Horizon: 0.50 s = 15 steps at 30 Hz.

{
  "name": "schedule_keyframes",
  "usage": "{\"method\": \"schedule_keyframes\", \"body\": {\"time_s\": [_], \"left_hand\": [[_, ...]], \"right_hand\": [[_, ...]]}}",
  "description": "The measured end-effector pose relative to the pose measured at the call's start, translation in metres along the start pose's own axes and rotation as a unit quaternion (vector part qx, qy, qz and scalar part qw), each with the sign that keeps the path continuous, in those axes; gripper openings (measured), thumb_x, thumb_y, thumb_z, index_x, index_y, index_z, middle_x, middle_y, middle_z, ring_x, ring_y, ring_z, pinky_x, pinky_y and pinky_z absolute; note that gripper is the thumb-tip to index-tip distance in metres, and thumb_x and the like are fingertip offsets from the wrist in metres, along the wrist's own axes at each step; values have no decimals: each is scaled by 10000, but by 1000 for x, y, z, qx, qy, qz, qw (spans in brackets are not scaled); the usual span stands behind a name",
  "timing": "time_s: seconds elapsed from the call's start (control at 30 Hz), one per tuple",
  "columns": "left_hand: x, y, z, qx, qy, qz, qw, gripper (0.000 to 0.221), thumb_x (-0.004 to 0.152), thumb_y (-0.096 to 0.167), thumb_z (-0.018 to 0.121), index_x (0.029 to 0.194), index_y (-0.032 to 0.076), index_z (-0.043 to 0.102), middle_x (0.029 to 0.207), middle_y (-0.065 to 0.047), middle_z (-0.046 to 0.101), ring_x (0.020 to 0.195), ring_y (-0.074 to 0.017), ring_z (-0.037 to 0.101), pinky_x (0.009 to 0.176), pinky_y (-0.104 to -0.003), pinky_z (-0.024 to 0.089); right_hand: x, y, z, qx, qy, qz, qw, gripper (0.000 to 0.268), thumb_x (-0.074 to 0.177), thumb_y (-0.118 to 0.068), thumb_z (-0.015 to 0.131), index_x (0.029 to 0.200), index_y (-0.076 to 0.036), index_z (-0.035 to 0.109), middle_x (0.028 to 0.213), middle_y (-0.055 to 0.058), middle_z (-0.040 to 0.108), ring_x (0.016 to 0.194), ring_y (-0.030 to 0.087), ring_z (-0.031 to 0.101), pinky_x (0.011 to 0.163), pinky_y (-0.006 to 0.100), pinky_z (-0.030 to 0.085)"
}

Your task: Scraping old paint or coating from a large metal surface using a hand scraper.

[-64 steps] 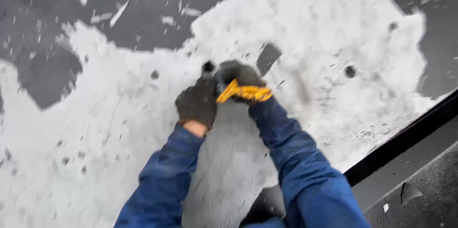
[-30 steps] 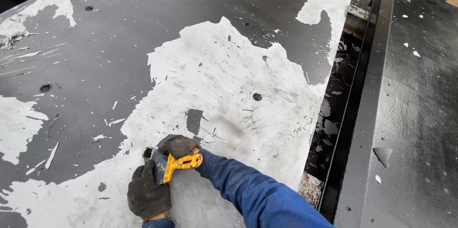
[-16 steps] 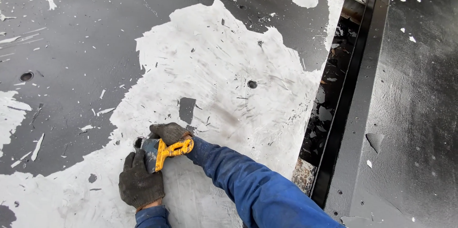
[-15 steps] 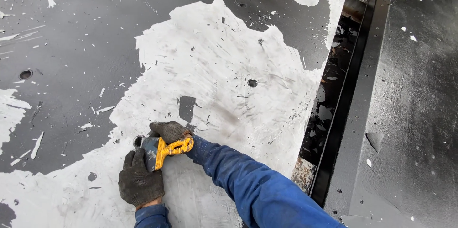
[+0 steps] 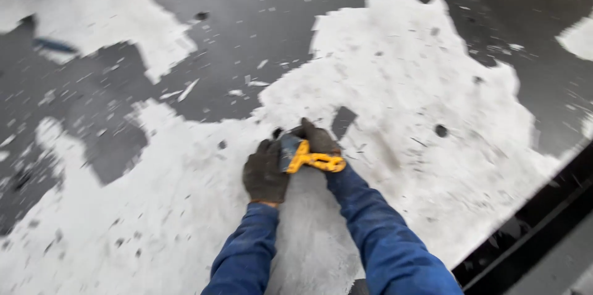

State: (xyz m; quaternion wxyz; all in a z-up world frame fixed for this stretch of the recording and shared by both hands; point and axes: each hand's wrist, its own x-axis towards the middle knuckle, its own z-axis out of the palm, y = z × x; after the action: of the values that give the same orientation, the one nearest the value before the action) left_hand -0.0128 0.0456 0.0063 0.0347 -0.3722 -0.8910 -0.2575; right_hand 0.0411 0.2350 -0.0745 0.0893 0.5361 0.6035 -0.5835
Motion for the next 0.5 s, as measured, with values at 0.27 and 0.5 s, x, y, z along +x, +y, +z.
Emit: {"method": "schedule_keyframes", "body": {"time_s": [0.27,0.5], "left_hand": [[3,3,2,14,-114,-27,993,577,794,358,583,1366,294,627,1444,-77,634,1047,-357,724,857,-444,563],[-6,-2,3,23,-34,-6,999,427,881,437,597,1263,270,686,1306,-89,702,960,-335,738,757,-423,588]], "right_hand": [[-93,-54,-16,138,35,21,990,427,984,-650,572,1136,-321,799,1262,82,708,1305,327,554,1157,435,417],[-164,-128,-12,-107,87,183,973,511,1098,-398,426,1250,-40,757,1104,149,727,1193,115,609,1032,183,427]]}}
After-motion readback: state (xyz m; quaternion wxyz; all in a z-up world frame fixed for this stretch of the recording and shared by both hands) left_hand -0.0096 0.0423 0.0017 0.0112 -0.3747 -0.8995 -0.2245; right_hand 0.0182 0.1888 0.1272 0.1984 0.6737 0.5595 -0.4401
